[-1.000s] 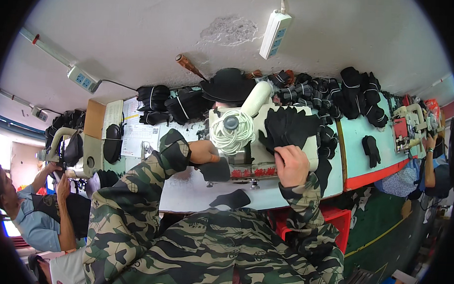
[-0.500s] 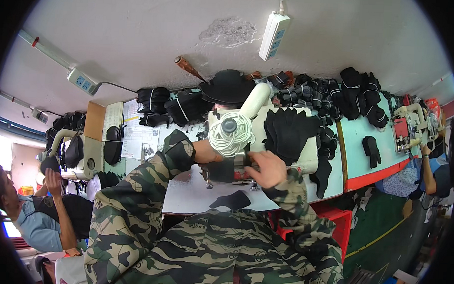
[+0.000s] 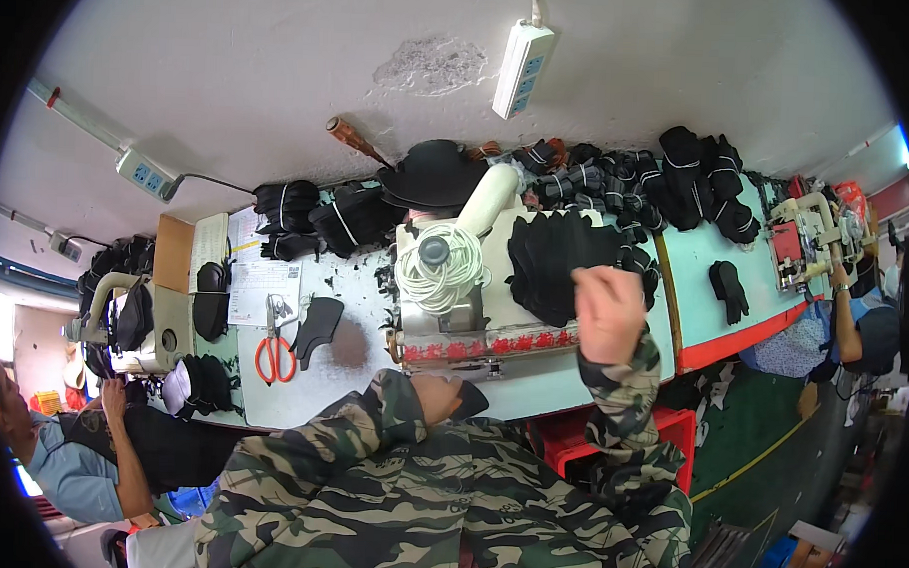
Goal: Trim the edges of black fabric shoe components using a trimming machine.
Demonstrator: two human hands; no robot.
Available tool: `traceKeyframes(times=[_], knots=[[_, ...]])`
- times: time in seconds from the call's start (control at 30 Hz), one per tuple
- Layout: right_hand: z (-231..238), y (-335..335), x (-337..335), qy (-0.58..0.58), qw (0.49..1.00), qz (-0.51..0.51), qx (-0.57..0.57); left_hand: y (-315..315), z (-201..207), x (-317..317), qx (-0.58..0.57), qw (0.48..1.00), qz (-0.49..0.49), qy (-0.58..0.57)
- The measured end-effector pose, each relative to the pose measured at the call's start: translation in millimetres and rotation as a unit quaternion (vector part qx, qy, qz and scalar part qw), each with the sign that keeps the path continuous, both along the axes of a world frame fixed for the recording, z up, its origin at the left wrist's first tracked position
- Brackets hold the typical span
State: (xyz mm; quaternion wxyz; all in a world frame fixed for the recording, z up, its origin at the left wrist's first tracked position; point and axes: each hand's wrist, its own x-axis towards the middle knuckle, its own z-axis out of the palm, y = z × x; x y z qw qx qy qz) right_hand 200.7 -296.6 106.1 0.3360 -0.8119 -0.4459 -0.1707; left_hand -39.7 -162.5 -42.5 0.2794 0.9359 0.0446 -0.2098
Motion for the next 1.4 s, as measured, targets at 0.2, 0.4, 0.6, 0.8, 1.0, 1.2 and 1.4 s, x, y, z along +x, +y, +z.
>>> traceKeyframes(times=[0.2, 0.4, 0.6, 0.8, 1.0, 1.2, 1.4], knots=[[-53, -4, -55, 0.214, 0.969, 0.117, -0.048, 1, -36, -19, -0.089, 0.990, 0.047, 0.094], [-105, -14, -95, 0.439, 0.841, 0.252, -0.190, 4, -6, -12, -0.013, 0.985, -0.038, -0.169], [-93, 10, -99, 0.453, 0.868, 0.175, -0.102, 52, 106, 32, -0.315, 0.928, 0.196, 0.042], [-90, 47, -105, 0.513, 0.844, 0.140, -0.069, 96, 101, 45, -0.305, 0.932, 0.132, 0.147], [-110, 50, -99, 0.557, 0.805, 0.164, -0.119, 130, 65, 43, -0.191, 0.972, 0.112, 0.082], [-87, 51, -88, 0.384, 0.881, 0.180, -0.209, 148, 19, 47, -0.156, 0.986, 0.051, -0.008], [-71, 48, -67, 0.363, 0.906, 0.146, -0.164, 167, -9, 52, -0.143, 0.989, -0.041, -0.018]])
